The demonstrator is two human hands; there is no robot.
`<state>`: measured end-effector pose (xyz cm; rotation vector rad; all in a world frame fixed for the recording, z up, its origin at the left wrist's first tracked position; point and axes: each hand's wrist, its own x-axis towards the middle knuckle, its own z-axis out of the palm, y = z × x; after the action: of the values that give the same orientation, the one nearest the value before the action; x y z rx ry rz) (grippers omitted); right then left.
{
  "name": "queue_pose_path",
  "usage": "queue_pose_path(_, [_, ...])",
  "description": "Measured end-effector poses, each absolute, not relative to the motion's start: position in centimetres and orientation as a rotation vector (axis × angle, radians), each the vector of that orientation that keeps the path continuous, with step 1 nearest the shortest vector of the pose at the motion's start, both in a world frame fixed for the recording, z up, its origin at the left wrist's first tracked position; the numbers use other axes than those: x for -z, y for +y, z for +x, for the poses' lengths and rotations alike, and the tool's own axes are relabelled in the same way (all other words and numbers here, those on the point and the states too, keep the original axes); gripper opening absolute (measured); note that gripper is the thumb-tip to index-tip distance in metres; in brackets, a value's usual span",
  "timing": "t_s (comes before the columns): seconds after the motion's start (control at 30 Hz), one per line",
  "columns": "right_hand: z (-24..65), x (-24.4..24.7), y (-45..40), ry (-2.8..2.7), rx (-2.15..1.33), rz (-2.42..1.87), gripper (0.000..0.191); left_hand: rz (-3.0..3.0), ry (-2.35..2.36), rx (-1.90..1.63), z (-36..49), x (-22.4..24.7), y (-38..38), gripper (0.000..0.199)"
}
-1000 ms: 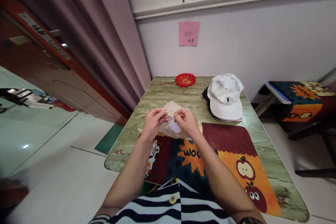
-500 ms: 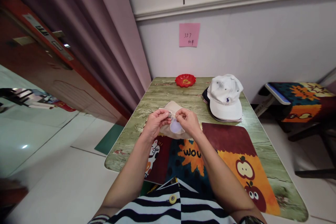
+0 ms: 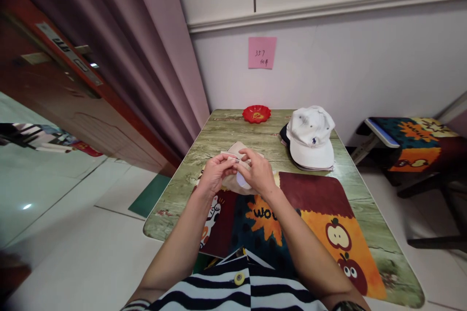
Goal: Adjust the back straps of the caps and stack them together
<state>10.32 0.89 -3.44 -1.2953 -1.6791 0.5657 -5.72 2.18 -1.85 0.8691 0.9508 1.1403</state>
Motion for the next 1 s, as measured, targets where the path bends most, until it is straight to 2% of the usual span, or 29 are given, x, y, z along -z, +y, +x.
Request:
queue_pose_path(0.13, [10.2, 3.8, 0.9, -1.826, -0.287, -1.255, 0.018, 0.912, 1.021, -1.139, -5.8, 1.9, 2.3, 0.034])
queue_pose_path(0.43, [10.0, 5.2, 1.1, -1.938, -0.068, -1.373, 0.021, 1.087, 1.172, -1.270, -5.9, 1.8, 2.9, 0.026])
queue_pose_path(0.67, [10.1, 5.0, 1.2, -1.871, -0.221, -1.282, 0.016, 1.176, 1.243, -1.289, -7.0, 1.5, 3.4, 0.020])
queue_pose_path(0.77, [10.1, 4.6, 1.2, -1.816, -0.348, -1.231, 0.016, 1.383, 1.231, -1.230, -7.6, 0.4, 3.8, 0.029])
queue_pose_path(0.87, [10.3, 4.0, 1.1, -1.749, -0.458, -1.212, 0.021, 1.569, 1.125, -1.017, -8.2, -1.5, 4.7, 0.042])
queue_pose_path(1.0, [10.6, 3.8, 1.0, -1.662, -0.739, -1.172, 0.027, 1.646, 0.995, -0.535, -8.9, -3.1, 5.9, 0.028])
